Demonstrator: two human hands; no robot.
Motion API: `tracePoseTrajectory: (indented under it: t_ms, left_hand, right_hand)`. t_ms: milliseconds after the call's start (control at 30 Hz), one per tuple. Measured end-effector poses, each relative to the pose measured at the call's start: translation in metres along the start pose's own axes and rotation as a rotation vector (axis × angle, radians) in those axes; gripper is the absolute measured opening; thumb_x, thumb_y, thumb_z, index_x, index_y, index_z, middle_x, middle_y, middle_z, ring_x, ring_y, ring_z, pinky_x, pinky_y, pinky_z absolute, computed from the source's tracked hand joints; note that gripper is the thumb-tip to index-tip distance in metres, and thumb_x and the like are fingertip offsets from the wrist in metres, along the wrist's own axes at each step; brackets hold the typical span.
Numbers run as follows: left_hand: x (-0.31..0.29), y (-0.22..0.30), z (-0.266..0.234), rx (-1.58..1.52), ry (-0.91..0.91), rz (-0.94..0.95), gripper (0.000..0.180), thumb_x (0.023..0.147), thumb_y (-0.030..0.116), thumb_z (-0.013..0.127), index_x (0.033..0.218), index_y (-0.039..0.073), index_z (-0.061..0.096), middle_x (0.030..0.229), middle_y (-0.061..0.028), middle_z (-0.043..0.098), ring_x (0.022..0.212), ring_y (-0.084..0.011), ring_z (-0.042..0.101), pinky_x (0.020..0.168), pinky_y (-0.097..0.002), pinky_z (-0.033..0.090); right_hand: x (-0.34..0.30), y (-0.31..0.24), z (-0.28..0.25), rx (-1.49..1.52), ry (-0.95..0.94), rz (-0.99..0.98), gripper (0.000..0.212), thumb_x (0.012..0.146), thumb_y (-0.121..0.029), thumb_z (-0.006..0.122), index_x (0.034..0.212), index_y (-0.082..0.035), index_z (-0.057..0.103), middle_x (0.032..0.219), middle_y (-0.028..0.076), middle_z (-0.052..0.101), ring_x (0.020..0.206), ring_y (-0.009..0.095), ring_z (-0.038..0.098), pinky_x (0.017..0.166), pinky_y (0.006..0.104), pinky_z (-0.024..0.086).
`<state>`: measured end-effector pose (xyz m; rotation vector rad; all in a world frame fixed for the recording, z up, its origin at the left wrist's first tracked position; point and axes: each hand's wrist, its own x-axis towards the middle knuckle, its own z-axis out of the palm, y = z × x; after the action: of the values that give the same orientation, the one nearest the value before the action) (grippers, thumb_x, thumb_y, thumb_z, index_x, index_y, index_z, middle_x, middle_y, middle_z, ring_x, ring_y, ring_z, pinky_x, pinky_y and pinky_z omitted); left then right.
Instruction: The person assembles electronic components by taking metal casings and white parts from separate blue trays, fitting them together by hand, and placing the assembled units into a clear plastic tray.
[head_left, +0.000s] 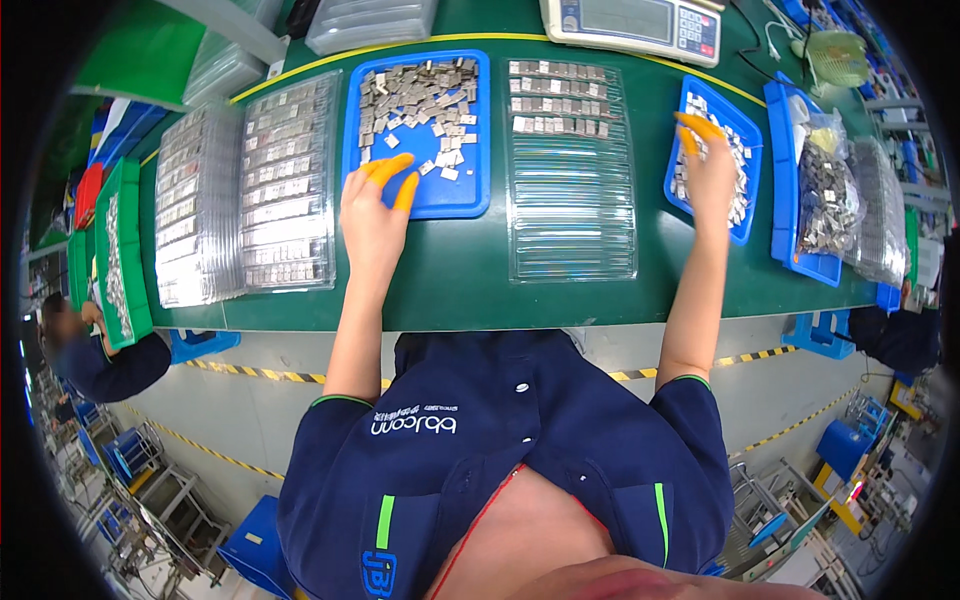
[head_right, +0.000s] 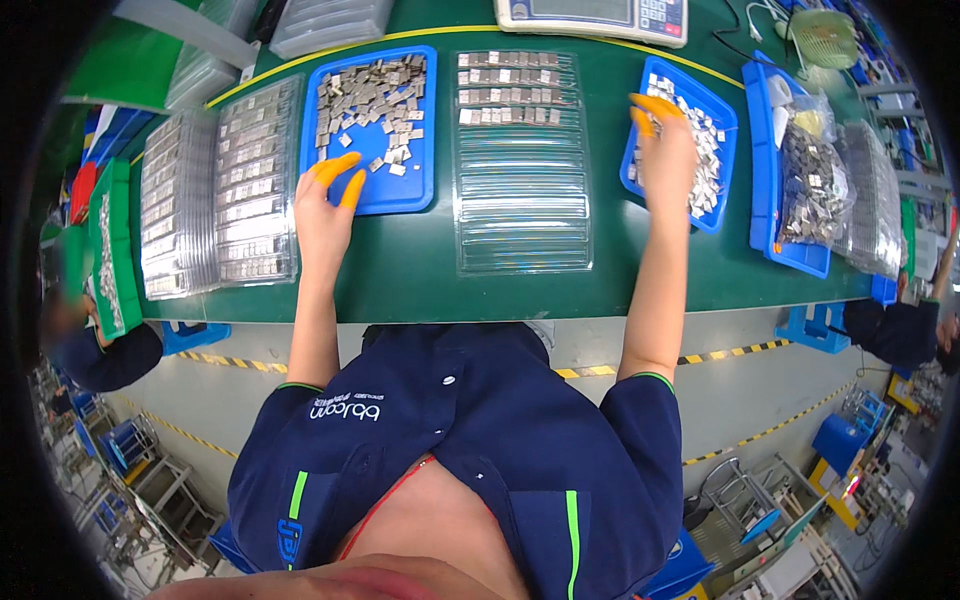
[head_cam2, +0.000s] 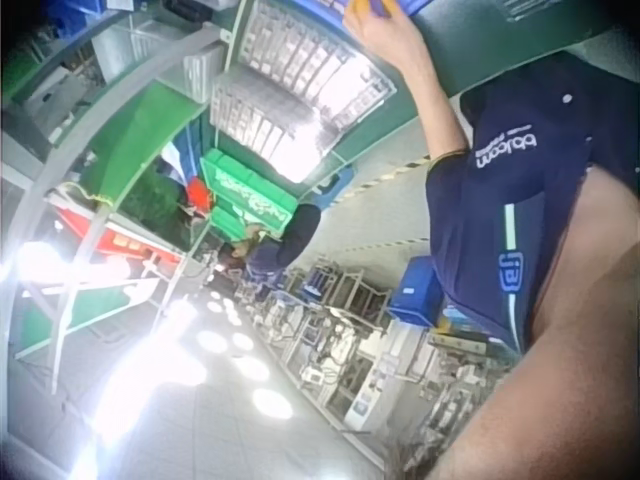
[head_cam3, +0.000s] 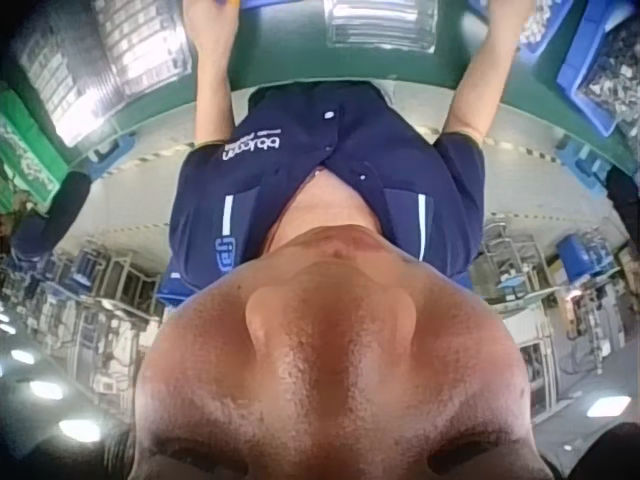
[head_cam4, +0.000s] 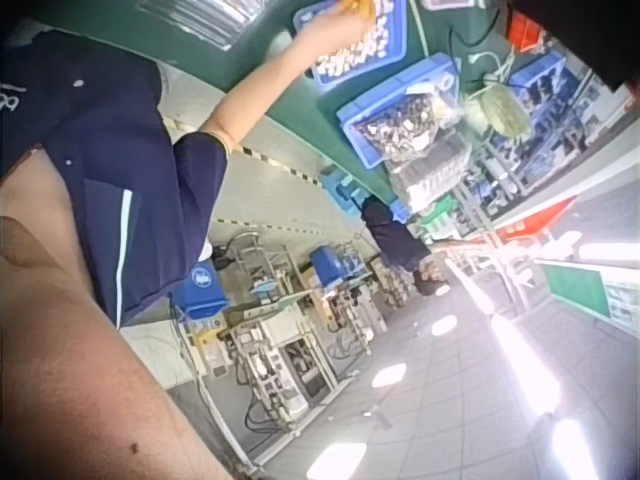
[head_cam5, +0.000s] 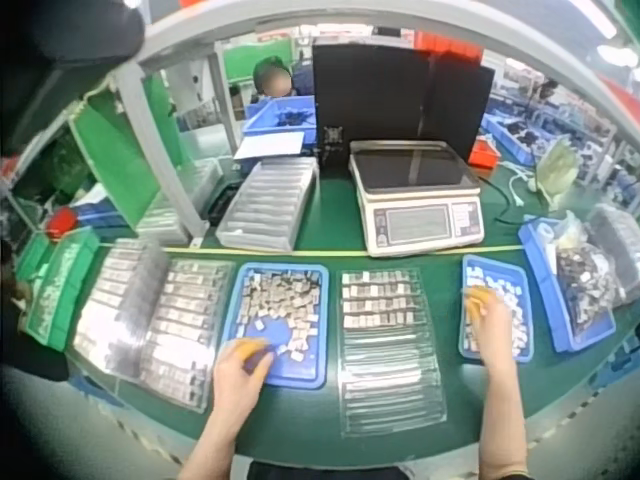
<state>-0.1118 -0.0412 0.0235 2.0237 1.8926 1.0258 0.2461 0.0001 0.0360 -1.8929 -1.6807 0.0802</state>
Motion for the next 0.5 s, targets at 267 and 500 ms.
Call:
tracePoseTrajectory:
  t_ms: [267, 500]
  left_hand:
    - [0.019, 0.001, 0.01, 0.132, -0.194, -0.07, 0.024, 0.068, 0.015, 0.069, 0.089, 0.005, 0.064, 0.09, -0.01, 0.057, 0.088, -0.0256, 0.051, 0.08, -0.0322, 0.041]
    - [0.018, 0.011, 0.005, -0.222, -0.164, -0.334, 0.02, 0.07, 0.011, 0.068, 0.088, 0.002, 0.064, 0.079, -0.0114, 0.063, 0.073, -0.0176, 0.06, 0.066, -0.0253, 0.046]
  right_hand:
    - [-0.011, 0.042, -0.01, -0.286, -0.05, 0.242, 0.028, 0.069, -0.007, 0.064, 0.097, -0.006, 0.063, 0.087, 0.017, 0.061, 0.08, 0.029, 0.059, 0.071, 0.0361, 0.046]
    - [-0.01, 0.041, -0.01, -0.287, -0.075, 0.278, 0.023, 0.068, -0.005, 0.063, 0.091, -0.003, 0.063, 0.081, 0.016, 0.062, 0.074, 0.03, 0.06, 0.069, 0.0375, 0.047]
